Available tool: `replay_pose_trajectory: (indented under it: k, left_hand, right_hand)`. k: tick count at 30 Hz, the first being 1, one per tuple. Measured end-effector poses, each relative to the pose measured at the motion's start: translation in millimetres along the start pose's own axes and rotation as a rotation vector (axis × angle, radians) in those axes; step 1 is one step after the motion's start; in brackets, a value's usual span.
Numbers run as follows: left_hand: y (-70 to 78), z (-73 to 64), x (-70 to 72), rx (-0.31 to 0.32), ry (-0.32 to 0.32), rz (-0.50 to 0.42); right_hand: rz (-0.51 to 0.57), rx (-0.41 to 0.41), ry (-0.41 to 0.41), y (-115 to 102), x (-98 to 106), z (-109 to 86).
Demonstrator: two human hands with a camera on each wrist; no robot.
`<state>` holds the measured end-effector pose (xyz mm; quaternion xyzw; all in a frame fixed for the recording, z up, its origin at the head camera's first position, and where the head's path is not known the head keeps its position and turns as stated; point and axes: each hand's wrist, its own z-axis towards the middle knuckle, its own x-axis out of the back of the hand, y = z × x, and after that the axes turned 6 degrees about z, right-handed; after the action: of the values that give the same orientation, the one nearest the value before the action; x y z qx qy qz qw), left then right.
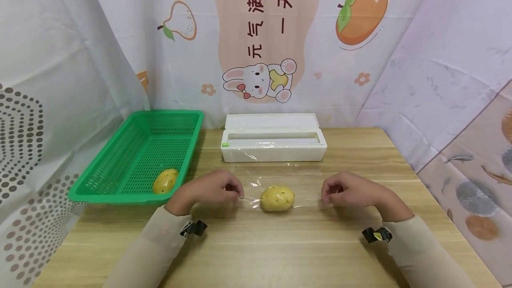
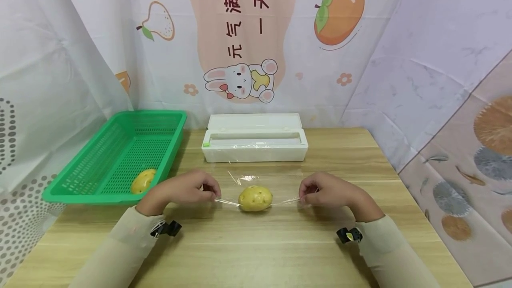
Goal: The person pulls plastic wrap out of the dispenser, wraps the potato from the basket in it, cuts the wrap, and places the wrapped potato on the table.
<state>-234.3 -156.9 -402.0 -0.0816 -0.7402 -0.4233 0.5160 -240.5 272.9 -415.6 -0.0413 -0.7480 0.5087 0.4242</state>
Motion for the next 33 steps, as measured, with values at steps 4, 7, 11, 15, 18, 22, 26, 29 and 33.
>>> replay_pose_trajectory:
  k: [4, 7, 11, 15, 18, 22, 26, 29, 33]
  left_hand:
    - [-2.0, 1.4, -0.2, 0.022, 0.008, -0.017]
    - [-4.1, 2.7, -1.2, 0.038, 0.023, -0.033]
    - [-6.7, 4.5, -2.6, 0.045, 0.043, -0.044]
    - [-9.1, 4.7, -3.6, 0.04, 0.061, -0.059]
    - [-9.1, 3.7, -4.2, 0.035, 0.065, -0.06]
    - [-8.5, 2.3, -4.4, 0.037, 0.063, -0.035]
    - [-6.7, 1.6, -3.6, 0.037, 0.054, -0.015]
    - [-4.9, 1.1, -2.7, 0.014, 0.039, -0.011]
    - [-3.8, 0.4, -2.6, -0.003, 0.022, -0.002]
  right_hand:
    - [0.017, -0.008, -0.009, 3.6, -2.2, 1.8]
    - [0.049, -0.012, -0.016, 5.5, -3.7, 3.0]
    - [0.1, -0.024, -0.009, 6.4, -5.2, 5.2]
    - [0.113, -0.029, 0.009, 7.0, -6.7, 7.5]
    - [0.121, -0.035, 0.015, 6.7, -7.1, 8.0]
    - [0.126, -0.052, 0.022, 5.6, -6.6, 6.9]
    - [0.118, -0.045, 0.026, 4.5, -6.0, 5.7]
    - [0.1, -0.026, 0.025, 4.4, -5.8, 5.1]
    - [0.091, -0.003, 0.015, 5.7, -5.9, 4.6]
